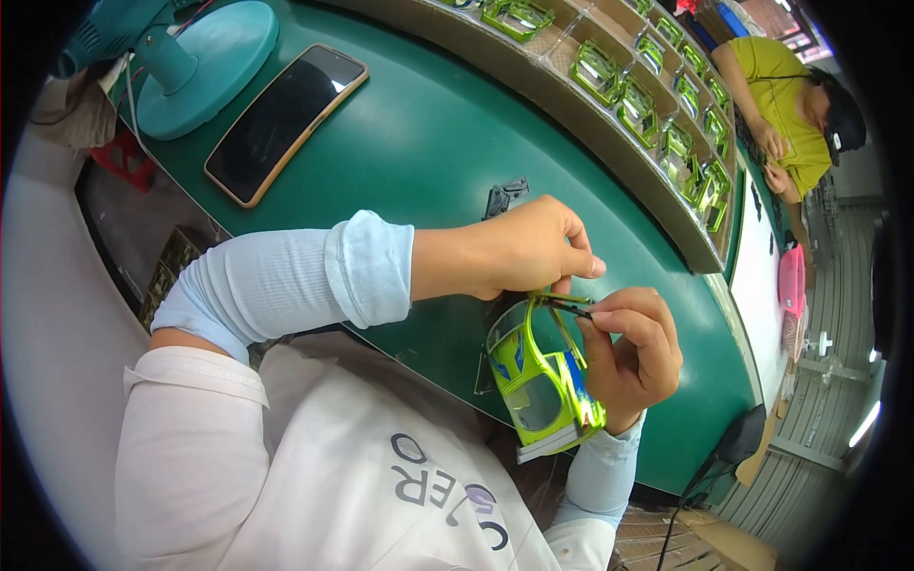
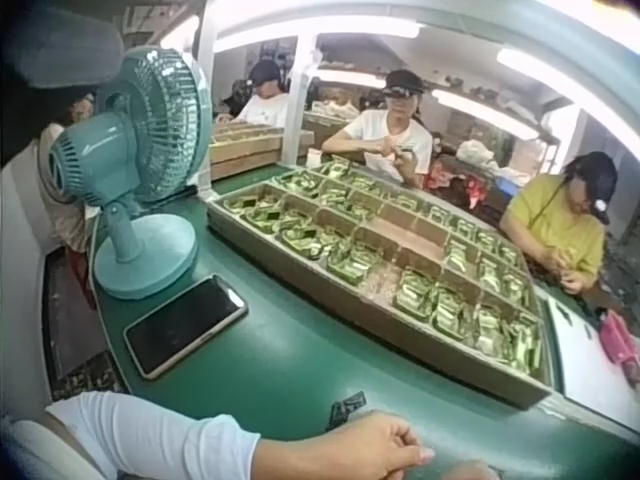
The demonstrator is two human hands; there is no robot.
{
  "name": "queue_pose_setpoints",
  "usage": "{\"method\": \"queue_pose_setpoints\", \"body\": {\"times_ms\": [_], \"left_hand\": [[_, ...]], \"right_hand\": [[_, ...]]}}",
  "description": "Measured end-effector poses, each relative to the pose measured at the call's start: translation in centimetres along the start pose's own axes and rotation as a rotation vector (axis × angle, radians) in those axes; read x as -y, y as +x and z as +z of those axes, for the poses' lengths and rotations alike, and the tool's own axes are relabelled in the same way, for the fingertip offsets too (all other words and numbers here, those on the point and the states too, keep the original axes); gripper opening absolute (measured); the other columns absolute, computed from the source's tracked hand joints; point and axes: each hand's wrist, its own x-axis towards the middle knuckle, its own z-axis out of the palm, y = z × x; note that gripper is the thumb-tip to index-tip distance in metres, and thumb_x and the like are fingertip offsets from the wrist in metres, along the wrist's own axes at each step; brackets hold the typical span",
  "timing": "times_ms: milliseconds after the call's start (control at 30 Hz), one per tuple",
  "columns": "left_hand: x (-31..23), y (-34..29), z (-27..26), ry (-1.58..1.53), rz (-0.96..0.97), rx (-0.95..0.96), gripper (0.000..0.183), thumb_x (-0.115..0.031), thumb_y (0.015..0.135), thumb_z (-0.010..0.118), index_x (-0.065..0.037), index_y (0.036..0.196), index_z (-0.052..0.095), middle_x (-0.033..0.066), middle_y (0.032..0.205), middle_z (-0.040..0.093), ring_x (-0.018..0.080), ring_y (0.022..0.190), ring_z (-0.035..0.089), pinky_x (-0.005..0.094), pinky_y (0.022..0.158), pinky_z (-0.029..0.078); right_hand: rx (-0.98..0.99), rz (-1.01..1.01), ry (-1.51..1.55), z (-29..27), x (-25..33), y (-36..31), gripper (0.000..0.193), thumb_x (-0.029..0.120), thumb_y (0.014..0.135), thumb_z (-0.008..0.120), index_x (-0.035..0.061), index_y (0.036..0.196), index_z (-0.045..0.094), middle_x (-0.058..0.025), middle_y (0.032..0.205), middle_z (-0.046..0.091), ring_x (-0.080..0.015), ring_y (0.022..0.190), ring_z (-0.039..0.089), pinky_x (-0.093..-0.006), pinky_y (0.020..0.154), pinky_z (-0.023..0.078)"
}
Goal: The person takes toy car bodies from a tray, assembles small plastic parts into them by hand, and places the assembled car bodies back into the tray.
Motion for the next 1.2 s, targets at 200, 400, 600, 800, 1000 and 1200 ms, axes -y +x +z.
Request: {"method": "queue_pose_setpoints", "body": {"times_ms": [200,400,600,800,1000,1200], "left_hand": [[0.2,0.2,0.1,0.052,0.012,-0.02,0.02,-0.018,0.08,0.06,0.001,0.084,0.054,0.005,0.058,0.053,0.008,0.05,0.046,0.0226,0.044,0.035],[-0.4,-0.3,0.3,0.129,-0.032,-0.039,0.021,-0.02,0.081,0.058,0.0,0.086,0.054,0.0047,0.058,0.053,0.0082,0.05,0.046,0.0229,0.042,0.034],[-0.3,-0.1,0.6,0.145,-0.031,-0.03,0.021,-0.02,0.081,0.058,0.0,0.086,0.054,0.0051,0.058,0.054,0.0083,0.05,0.045,0.0234,0.041,0.033],[0.0,0.0,0.6,0.151,-0.009,-0.047,0.02,-0.018,0.081,0.057,0.001,0.086,0.054,0.0055,0.058,0.054,0.0087,0.05,0.046,0.0239,0.042,0.035],[0.1,0.0,0.7,0.185,0.04,-0.063,0.021,-0.019,0.082,0.056,0.002,0.085,0.053,0.0055,0.06,0.054,0.0087,0.052,0.048,0.0236,0.047,0.038],[0.5,0.4,0.4,0.043,0.149,-0.03,0.024,-0.022,0.085,0.052,0.002,0.081,0.055,0.0044,0.063,0.056,0.0081,0.057,0.049,0.0221,0.053,0.04]], "right_hand": [[0.008,0.03,-0.029,0.0,0.8,0.2,0.023,-0.013,0.057,0.065,-0.0001,0.074,0.056,-0.01,0.07,0.056,-0.021,0.059,0.054,-0.0277,0.051,0.043],[0.087,0.011,-0.073,-0.5,1.4,0.8,0.022,-0.011,0.055,0.065,-0.0006,0.073,0.057,-0.01,0.067,0.055,-0.0219,0.058,0.053,-0.028,0.05,0.042],[0.133,0.061,-0.083,-1.0,1.6,0.9,0.021,-0.01,0.055,0.065,-0.0009,0.073,0.058,-0.0099,0.067,0.055,-0.0218,0.058,0.052,-0.0283,0.05,0.042],[0.138,-0.007,-0.123,-0.8,1.6,1.1,0.022,-0.01,0.055,0.065,-0.0012,0.073,0.058,-0.0094,0.068,0.055,-0.0212,0.058,0.052,-0.0284,0.05,0.042],[0.069,-0.008,-0.119,0.0,1.1,1.0,0.024,-0.008,0.056,0.068,0.0003,0.077,0.06,-0.0086,0.071,0.057,-0.0198,0.062,0.056,-0.0272,0.055,0.046],[0.14,0.12,-0.186,-0.8,0.2,0.9,0.018,-0.004,0.065,0.066,0.0008,0.082,0.061,-0.0111,0.075,0.06,-0.0188,0.064,0.06,-0.0268,0.057,0.047]]}}
